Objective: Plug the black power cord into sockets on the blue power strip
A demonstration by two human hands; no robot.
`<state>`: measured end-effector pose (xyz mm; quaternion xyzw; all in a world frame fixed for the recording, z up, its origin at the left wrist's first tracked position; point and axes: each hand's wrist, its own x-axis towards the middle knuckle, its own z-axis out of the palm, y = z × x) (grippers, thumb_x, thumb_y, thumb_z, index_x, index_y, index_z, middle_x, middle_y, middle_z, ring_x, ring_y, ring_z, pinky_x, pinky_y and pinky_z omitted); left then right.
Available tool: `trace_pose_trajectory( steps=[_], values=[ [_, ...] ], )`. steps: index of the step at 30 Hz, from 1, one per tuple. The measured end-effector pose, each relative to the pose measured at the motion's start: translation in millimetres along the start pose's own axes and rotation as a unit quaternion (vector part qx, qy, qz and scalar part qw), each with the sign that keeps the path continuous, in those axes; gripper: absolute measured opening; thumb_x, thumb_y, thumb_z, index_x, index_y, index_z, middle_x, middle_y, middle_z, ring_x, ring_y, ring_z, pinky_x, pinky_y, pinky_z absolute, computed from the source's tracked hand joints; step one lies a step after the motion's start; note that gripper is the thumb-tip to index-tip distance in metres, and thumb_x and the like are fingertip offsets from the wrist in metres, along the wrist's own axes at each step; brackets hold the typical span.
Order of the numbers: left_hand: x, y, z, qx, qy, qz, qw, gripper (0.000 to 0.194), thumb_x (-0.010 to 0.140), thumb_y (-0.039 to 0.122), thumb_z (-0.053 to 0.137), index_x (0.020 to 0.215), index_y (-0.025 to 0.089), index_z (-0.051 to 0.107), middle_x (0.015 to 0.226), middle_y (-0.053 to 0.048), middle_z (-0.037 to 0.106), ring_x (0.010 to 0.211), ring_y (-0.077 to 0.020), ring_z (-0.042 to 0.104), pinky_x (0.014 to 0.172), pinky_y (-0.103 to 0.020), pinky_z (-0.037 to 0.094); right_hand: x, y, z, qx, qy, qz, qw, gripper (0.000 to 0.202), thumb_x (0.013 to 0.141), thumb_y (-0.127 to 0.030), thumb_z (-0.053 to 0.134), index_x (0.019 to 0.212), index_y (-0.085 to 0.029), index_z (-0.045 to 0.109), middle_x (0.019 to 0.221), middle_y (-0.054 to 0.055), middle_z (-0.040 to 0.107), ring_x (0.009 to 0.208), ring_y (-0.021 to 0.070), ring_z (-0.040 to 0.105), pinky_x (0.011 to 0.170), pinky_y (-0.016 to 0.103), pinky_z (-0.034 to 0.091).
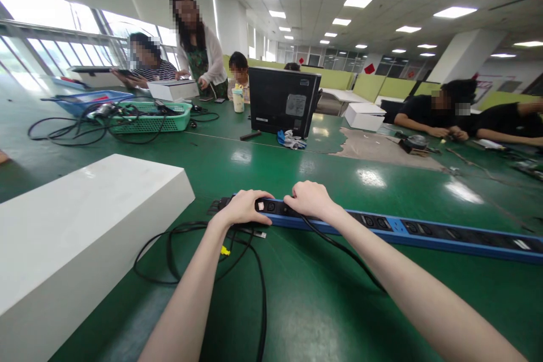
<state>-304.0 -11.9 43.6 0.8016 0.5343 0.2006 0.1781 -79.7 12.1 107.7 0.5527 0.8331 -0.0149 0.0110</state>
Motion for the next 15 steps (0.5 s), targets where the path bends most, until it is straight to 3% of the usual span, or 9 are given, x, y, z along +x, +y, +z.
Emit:
trace_pose_trajectory(
  steps=[5, 11, 15],
  values=[
    [0.8, -1.2, 0.9, -0.002, -0.001, 0.008, 1.0, 0.067, 0.063, 0.058, 0.082, 0.123, 0.032, 0.068, 0.116, 0.0, 0.074, 0.103, -0.0235, 0.068, 0.089, -0.027, 0.048, 0.6, -2.0, 13.0, 0.011, 0.027, 0.014, 0.999, 0.048, 0.095, -0.049, 0.044, 0.097, -0.014, 0.076, 0.1, 0.018, 0.074, 0.095, 0.029, 0.07, 0.081, 0.035, 0.05],
    [1.0, -3.0, 2.8, -0.004, 0.004, 0.008, 1.0, 0.068, 0.063, 0.058, 0.082, 0.124, 0.032, 0.068, 0.118, 0.001, 0.074, 0.104, -0.0236, 0.068, 0.091, -0.028, 0.047, 1.8, -0.5, 14.7, 0.031, 0.002, 0.002, 1.0, 0.047, 0.094, -0.052, 0.045, 0.09, -0.017, 0.077, 0.095, 0.015, 0.075, 0.092, 0.028, 0.071, 0.08, 0.035, 0.05],
    [0.7, -1.4, 2.7, 0.0, 0.006, -0.001, 1.0, 0.069, 0.062, 0.058, 0.082, 0.124, 0.032, 0.068, 0.117, 0.0, 0.074, 0.103, -0.0239, 0.068, 0.092, -0.029, 0.047, 0.8, -7.9, 12.8, 0.021, 0.018, 0.011, 1.0, 0.05, 0.095, -0.053, 0.045, 0.1, -0.015, 0.077, 0.102, 0.018, 0.075, 0.099, 0.0294, 0.07, 0.085, 0.036, 0.05]
  ],
)
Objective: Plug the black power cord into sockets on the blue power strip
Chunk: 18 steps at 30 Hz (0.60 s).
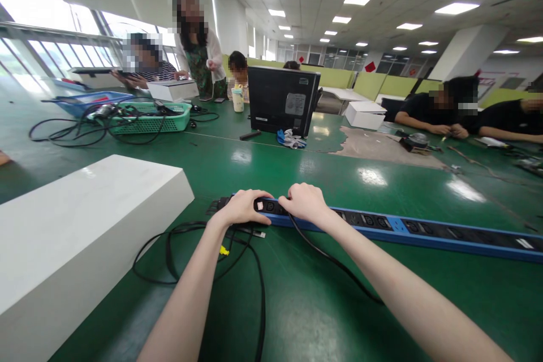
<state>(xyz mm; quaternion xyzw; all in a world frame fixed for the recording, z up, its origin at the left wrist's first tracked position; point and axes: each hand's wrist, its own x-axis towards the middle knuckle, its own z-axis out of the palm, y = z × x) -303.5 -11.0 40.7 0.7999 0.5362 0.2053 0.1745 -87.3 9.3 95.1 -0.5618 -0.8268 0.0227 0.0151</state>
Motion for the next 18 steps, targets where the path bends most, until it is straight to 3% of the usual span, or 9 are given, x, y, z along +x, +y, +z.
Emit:
trace_pose_trajectory(
  steps=[6, 12, 18],
  values=[
    [0.1, 0.0, -0.3, -0.013, -0.005, 0.011, 1.0, 0.068, 0.064, 0.057, 0.082, 0.124, 0.031, 0.067, 0.118, 0.0, 0.074, 0.103, -0.0232, 0.068, 0.092, -0.028, 0.047, -3.0, -9.0, -0.3, 0.014, -0.03, 0.016, 0.999, 0.053, 0.097, -0.052, 0.043, 0.109, -0.011, 0.075, 0.108, 0.021, 0.073, 0.105, 0.0297, 0.069, 0.088, 0.035, 0.049],
    [0.9, -3.3, 2.1, -0.006, 0.001, 0.015, 1.0, 0.07, 0.063, 0.059, 0.082, 0.125, 0.031, 0.068, 0.119, 0.0, 0.073, 0.107, -0.024, 0.067, 0.094, -0.029, 0.047, -12.9, -20.0, 2.5, -0.011, -0.01, 0.019, 1.0, 0.052, 0.097, -0.048, 0.043, 0.109, -0.01, 0.075, 0.109, 0.022, 0.073, 0.107, 0.0312, 0.069, 0.089, 0.036, 0.049],
    [2.4, -6.4, 4.3, -0.004, 0.001, 0.018, 1.0, 0.071, 0.062, 0.061, 0.081, 0.125, 0.031, 0.067, 0.119, -0.001, 0.074, 0.104, -0.0244, 0.068, 0.093, -0.029, 0.048, -5.8, -20.4, -2.4, 0.0, -0.036, 0.024, 0.999, 0.049, 0.094, -0.05, 0.049, 0.111, -0.011, 0.075, 0.112, 0.021, 0.073, 0.109, 0.0303, 0.068, 0.09, 0.035, 0.049]
  ],
)
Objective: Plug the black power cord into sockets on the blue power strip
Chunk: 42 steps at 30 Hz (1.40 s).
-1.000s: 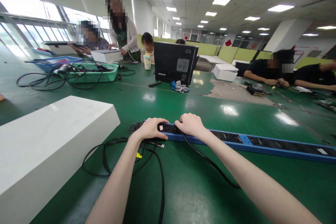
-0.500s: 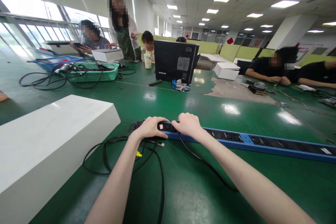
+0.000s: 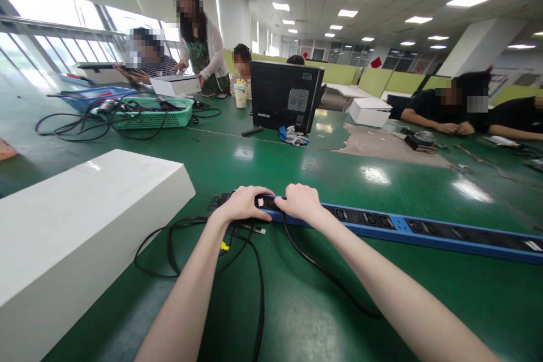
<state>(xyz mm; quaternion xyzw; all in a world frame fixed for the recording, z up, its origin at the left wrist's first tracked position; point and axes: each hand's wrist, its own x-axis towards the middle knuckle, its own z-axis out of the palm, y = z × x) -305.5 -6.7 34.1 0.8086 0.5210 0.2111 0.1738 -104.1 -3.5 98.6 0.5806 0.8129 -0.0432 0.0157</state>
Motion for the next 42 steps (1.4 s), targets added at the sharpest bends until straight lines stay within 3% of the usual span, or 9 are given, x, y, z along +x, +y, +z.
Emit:
trace_pose_trajectory(
  steps=[18, 24, 34, 42],
  values=[
    [0.3, 9.5, -3.9, -0.007, -0.011, -0.004, 1.0, 0.069, 0.063, 0.054, 0.083, 0.126, 0.03, 0.069, 0.118, -0.002, 0.074, 0.104, -0.0259, 0.068, 0.093, -0.031, 0.048, -7.5, 3.0, 2.0, 0.003, -0.008, -0.025, 1.0, 0.046, 0.096, -0.044, 0.046, 0.112, -0.012, 0.075, 0.113, 0.021, 0.072, 0.11, 0.0304, 0.068, 0.092, 0.038, 0.049],
    [1.5, 6.7, -2.0, -0.008, -0.01, -0.01, 1.0, 0.072, 0.062, 0.058, 0.082, 0.127, 0.029, 0.068, 0.121, -0.003, 0.073, 0.107, -0.0262, 0.067, 0.093, -0.031, 0.048, 0.7, 5.7, 1.6, 0.015, -0.029, -0.022, 0.999, 0.047, 0.094, -0.048, 0.049, 0.113, -0.013, 0.075, 0.114, 0.02, 0.073, 0.109, 0.03, 0.068, 0.09, 0.036, 0.05],
    [-0.4, 8.5, -3.0, -0.003, -0.003, -0.005, 1.0, 0.067, 0.064, 0.057, 0.082, 0.125, 0.032, 0.068, 0.118, 0.0, 0.074, 0.105, -0.0244, 0.067, 0.091, -0.029, 0.046, -7.7, 9.6, 6.3, 0.012, 0.0, -0.017, 1.0, 0.049, 0.096, -0.048, 0.044, 0.109, -0.014, 0.076, 0.109, 0.019, 0.074, 0.107, 0.0285, 0.069, 0.09, 0.035, 0.049],
    [-0.8, 9.1, -2.0, -0.001, -0.009, -0.012, 1.0, 0.07, 0.064, 0.058, 0.082, 0.127, 0.03, 0.067, 0.121, -0.002, 0.073, 0.107, -0.025, 0.067, 0.093, -0.03, 0.047, 1.0, 12.7, -1.9, 0.035, -0.034, -0.021, 0.999, 0.049, 0.097, -0.053, 0.046, 0.107, -0.016, 0.076, 0.113, 0.016, 0.074, 0.106, 0.0258, 0.069, 0.086, 0.03, 0.049]
  ],
)
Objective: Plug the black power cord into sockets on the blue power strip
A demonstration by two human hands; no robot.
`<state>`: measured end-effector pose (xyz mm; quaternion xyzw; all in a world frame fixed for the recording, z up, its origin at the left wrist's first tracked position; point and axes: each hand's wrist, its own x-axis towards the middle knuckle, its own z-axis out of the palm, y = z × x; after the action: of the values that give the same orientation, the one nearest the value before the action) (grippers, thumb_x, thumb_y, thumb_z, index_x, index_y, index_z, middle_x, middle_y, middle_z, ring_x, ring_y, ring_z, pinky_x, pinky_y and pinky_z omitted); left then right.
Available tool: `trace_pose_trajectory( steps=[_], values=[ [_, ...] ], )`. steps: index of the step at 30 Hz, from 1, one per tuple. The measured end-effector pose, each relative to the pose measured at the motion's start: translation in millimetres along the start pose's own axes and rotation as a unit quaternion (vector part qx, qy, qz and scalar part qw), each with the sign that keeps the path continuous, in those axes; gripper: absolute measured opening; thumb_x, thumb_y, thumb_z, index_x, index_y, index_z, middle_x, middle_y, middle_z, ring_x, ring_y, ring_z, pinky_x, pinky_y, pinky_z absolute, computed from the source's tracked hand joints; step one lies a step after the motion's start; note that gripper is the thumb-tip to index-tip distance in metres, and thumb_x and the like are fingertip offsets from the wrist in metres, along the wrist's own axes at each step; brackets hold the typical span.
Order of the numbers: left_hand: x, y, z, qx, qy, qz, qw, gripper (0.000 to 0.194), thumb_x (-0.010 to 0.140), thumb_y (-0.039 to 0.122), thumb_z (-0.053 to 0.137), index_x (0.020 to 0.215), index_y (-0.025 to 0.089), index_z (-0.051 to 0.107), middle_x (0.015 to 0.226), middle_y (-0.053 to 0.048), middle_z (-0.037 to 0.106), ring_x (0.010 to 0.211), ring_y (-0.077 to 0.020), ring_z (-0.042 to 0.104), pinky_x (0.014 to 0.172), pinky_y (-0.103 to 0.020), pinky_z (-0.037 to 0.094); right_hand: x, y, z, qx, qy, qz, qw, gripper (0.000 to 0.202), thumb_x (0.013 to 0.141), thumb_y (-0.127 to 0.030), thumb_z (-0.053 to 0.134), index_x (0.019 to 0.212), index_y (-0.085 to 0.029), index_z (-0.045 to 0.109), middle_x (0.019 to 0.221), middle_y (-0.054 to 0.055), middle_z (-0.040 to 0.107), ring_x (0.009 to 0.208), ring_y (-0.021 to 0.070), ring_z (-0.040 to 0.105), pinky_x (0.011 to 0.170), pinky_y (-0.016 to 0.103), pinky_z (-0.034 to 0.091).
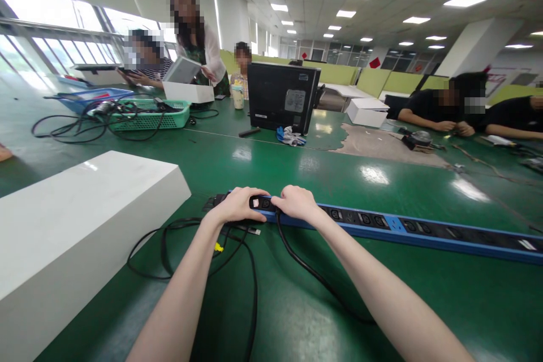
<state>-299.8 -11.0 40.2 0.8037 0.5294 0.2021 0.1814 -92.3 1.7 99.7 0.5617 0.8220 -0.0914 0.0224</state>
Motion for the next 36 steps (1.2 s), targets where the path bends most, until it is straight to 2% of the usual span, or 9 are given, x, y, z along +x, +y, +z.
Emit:
trace_pose_trajectory(
  steps=[7, 13, 15, 20, 22, 24, 29, 31, 36],
  values=[
    [-0.1, -0.6, -1.0, 0.004, -0.001, -0.001, 1.0, 0.072, 0.063, 0.06, 0.081, 0.128, 0.03, 0.067, 0.122, -0.003, 0.073, 0.108, -0.026, 0.067, 0.095, -0.031, 0.047, -12.5, -8.9, 3.6, -0.039, 0.04, 0.003, 0.998, 0.049, 0.099, -0.047, 0.045, 0.11, -0.011, 0.075, 0.113, 0.021, 0.073, 0.109, 0.0289, 0.068, 0.09, 0.033, 0.048],
    [0.0, -0.4, 0.5, -0.001, 0.002, -0.01, 1.0, 0.071, 0.063, 0.056, 0.082, 0.127, 0.03, 0.068, 0.12, -0.002, 0.073, 0.108, -0.0266, 0.066, 0.092, -0.03, 0.047, -4.2, -7.2, -0.7, -0.038, 0.045, 0.003, 0.998, 0.049, 0.098, -0.049, 0.045, 0.107, -0.012, 0.076, 0.11, 0.02, 0.073, 0.108, 0.0283, 0.068, 0.088, 0.032, 0.048],
    [0.4, -0.2, 0.8, -0.005, 0.004, -0.012, 1.0, 0.071, 0.062, 0.055, 0.083, 0.127, 0.031, 0.068, 0.12, -0.002, 0.074, 0.107, -0.0268, 0.067, 0.09, -0.03, 0.048, -4.3, -4.7, -4.8, -0.027, 0.051, 0.005, 0.998, 0.049, 0.098, -0.05, 0.045, 0.105, -0.012, 0.076, 0.108, 0.019, 0.074, 0.105, 0.0278, 0.069, 0.086, 0.031, 0.048],
    [1.4, 0.9, 0.2, -0.01, -0.009, -0.016, 1.0, 0.071, 0.061, 0.056, 0.083, 0.126, 0.031, 0.068, 0.115, -0.001, 0.075, 0.102, -0.0252, 0.068, 0.088, -0.029, 0.049, -18.4, 11.8, -28.5, 0.004, 0.114, -0.015, 0.993, 0.049, 0.098, -0.05, 0.042, 0.09, -0.016, 0.076, 0.098, 0.015, 0.075, 0.094, 0.0264, 0.07, 0.079, 0.029, 0.047],
    [1.7, 1.2, -0.2, -0.011, -0.01, -0.018, 1.0, 0.071, 0.062, 0.056, 0.082, 0.126, 0.03, 0.067, 0.116, -0.002, 0.075, 0.102, -0.0251, 0.068, 0.089, -0.03, 0.049, -24.6, 26.7, -38.0, 0.042, 0.093, -0.038, 0.994, 0.048, 0.096, -0.053, 0.045, 0.084, -0.017, 0.074, 0.089, 0.011, 0.076, 0.088, 0.0241, 0.07, 0.075, 0.028, 0.046],
    [1.9, 0.8, -0.4, -0.011, -0.008, -0.018, 1.0, 0.071, 0.061, 0.056, 0.082, 0.126, 0.03, 0.068, 0.117, -0.002, 0.074, 0.103, -0.0253, 0.068, 0.09, -0.03, 0.049, -28.3, 47.1, -43.1, 0.124, 0.051, -0.057, 0.989, 0.05, 0.097, -0.055, 0.044, 0.083, -0.018, 0.073, 0.079, 0.007, 0.074, 0.078, 0.0202, 0.069, 0.071, 0.025, 0.046],
    [2.4, -1.0, 0.5, -0.01, -0.01, -0.018, 1.0, 0.069, 0.061, 0.055, 0.082, 0.125, 0.032, 0.068, 0.117, -0.001, 0.074, 0.104, -0.0248, 0.068, 0.089, -0.029, 0.049, -26.3, 96.9, -33.9, 0.345, -0.016, -0.028, 0.938, 0.052, 0.097, -0.058, 0.043, 0.099, -0.014, 0.071, 0.079, 0.006, 0.073, 0.064, 0.0158, 0.067, 0.059, 0.023, 0.049],
    [2.6, -1.1, 1.0, -0.013, -0.009, -0.022, 1.0, 0.068, 0.061, 0.054, 0.082, 0.124, 0.033, 0.068, 0.117, 0.0, 0.074, 0.103, -0.0244, 0.068, 0.089, -0.028, 0.049, -22.8, 104.2, -24.5, 0.364, -0.033, -0.014, 0.931, 0.051, 0.096, -0.058, 0.045, 0.101, -0.013, 0.07, 0.075, 0.006, 0.072, 0.062, 0.0161, 0.067, 0.056, 0.023, 0.049],
    [2.9, -1.2, 1.8, -0.007, -0.006, -0.03, 1.0, 0.068, 0.06, 0.055, 0.082, 0.123, 0.033, 0.068, 0.114, 0.0, 0.074, 0.102, -0.0243, 0.068, 0.089, -0.029, 0.048, -14.6, 92.7, -5.8, 0.281, -0.015, -0.02, 0.959, 0.049, 0.095, -0.059, 0.048, 0.085, -0.015, 0.068, 0.066, 0.003, 0.068, 0.059, 0.0154, 0.065, 0.059, 0.023, 0.048]
  ],
)
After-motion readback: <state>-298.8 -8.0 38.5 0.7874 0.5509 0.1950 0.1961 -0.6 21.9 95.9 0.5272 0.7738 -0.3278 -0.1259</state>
